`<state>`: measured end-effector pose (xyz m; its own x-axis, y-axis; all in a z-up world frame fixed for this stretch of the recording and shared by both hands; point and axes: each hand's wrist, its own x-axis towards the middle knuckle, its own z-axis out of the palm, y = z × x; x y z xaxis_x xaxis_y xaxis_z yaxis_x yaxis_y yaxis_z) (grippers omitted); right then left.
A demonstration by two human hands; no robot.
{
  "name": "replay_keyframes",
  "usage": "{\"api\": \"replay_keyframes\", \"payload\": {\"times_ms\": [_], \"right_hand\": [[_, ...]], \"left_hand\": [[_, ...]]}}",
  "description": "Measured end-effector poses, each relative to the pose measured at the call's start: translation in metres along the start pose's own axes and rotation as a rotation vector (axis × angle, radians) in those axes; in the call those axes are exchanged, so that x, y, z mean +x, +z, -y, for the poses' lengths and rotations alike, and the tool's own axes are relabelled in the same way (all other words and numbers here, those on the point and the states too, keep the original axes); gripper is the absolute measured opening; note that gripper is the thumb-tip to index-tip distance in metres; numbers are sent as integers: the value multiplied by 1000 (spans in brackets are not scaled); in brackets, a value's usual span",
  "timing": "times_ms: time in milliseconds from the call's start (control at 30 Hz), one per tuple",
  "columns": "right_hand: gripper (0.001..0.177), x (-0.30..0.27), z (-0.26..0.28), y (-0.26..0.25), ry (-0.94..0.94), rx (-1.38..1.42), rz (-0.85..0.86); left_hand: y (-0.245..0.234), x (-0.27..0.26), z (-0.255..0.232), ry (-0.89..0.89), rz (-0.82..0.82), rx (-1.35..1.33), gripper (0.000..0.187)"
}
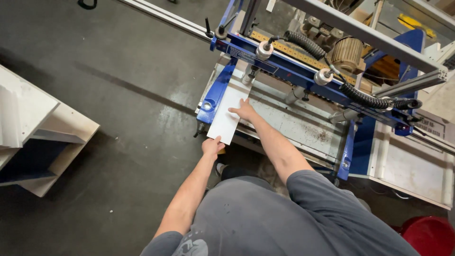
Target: Feed wooden boards into a boring machine and stack them on a workbench
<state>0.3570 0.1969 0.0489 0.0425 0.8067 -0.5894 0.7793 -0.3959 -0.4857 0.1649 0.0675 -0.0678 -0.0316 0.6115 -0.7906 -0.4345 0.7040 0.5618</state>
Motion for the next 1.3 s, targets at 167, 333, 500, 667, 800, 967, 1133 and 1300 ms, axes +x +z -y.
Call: {"api": "replay_keyframes", "payload": {"times_ms": [167,333,500,667,800,967,1133,1300], "right_hand": [[120,9,-5,2,1,1,15],[119,-2,3,-2,6,-7,29],[118,10,-5,2,2,-33,26],[117,6,-4,1,4,-12,23],[117,-4,3,-3,3,-15,29],[116,-3,0,-2,10,-5,27],[116,-1,0,-2,23,1,32],[115,-9,6,-4,26,-3,34]], "left_hand": [[0,4,3,13,-6,0,51],[1,-4,-1,25,-16,-1,49],[1,-5,-1,22,-12,-4,49],[2,-10,-6,19,-13,2,51],[1,-2,0,18,-13,5,50],[1,-17,-8,18,-19,0,50],[4,-37,-21,20,-26,16,50],[2,-26,-15,19,-18,15,49]]}}
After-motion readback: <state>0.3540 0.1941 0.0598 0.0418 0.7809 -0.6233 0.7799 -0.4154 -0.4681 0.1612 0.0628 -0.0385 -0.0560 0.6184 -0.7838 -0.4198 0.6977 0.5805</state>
